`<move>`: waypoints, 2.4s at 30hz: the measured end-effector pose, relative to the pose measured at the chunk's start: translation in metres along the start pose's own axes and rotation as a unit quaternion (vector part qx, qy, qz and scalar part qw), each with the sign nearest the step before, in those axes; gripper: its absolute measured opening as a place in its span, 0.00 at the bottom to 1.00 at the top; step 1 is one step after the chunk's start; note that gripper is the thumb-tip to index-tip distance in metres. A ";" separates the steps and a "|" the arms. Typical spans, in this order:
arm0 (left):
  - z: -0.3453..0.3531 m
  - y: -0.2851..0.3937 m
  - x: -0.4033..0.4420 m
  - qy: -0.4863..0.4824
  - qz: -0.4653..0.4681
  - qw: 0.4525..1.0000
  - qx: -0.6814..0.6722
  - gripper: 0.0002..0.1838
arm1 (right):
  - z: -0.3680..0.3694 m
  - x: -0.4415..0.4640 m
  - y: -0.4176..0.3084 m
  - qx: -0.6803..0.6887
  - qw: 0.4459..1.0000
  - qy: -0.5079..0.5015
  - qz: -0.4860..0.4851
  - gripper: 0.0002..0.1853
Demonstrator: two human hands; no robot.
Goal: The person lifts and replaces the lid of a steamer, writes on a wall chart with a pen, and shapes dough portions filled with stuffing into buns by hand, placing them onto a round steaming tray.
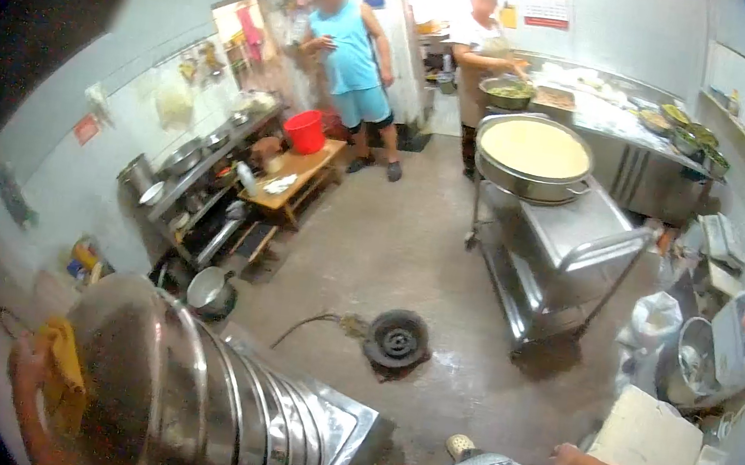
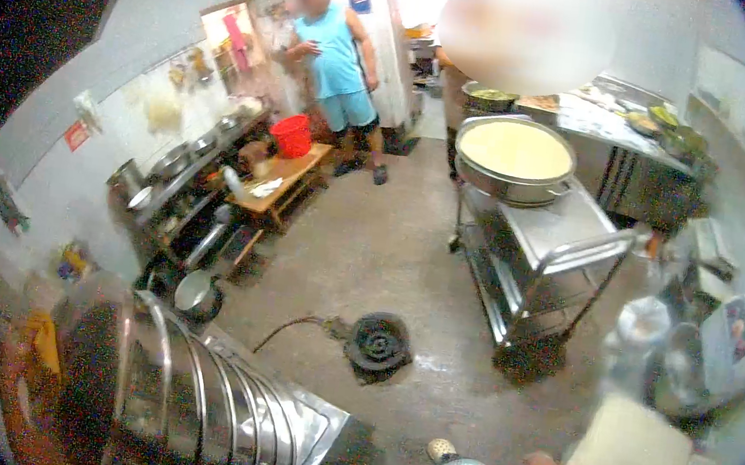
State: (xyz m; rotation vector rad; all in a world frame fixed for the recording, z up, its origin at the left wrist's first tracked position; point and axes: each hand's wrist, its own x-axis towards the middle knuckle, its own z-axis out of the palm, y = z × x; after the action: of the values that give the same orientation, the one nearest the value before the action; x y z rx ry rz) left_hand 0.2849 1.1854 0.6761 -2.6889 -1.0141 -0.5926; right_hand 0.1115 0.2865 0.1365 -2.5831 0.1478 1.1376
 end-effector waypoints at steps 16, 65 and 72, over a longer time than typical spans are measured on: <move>-0.024 0.509 -0.322 0.035 0.510 0.816 -0.269 0.26 | 0.011 -0.029 0.198 0.344 0.931 0.105 0.066 0.21; 0.066 1.093 -0.596 -0.288 0.063 0.955 -0.029 0.13 | -0.438 0.177 0.894 0.386 0.875 0.204 0.210 0.17; 0.036 1.336 -0.611 -0.060 0.303 0.889 -0.339 0.16 | -0.615 0.273 0.869 0.244 0.957 0.158 -0.005 0.20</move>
State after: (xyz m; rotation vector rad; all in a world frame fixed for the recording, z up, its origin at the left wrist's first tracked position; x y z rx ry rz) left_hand 0.7710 -0.1525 0.3092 -3.4161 0.1154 -0.7433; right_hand 0.5386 -0.7262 0.1160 -2.2860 0.4282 0.5770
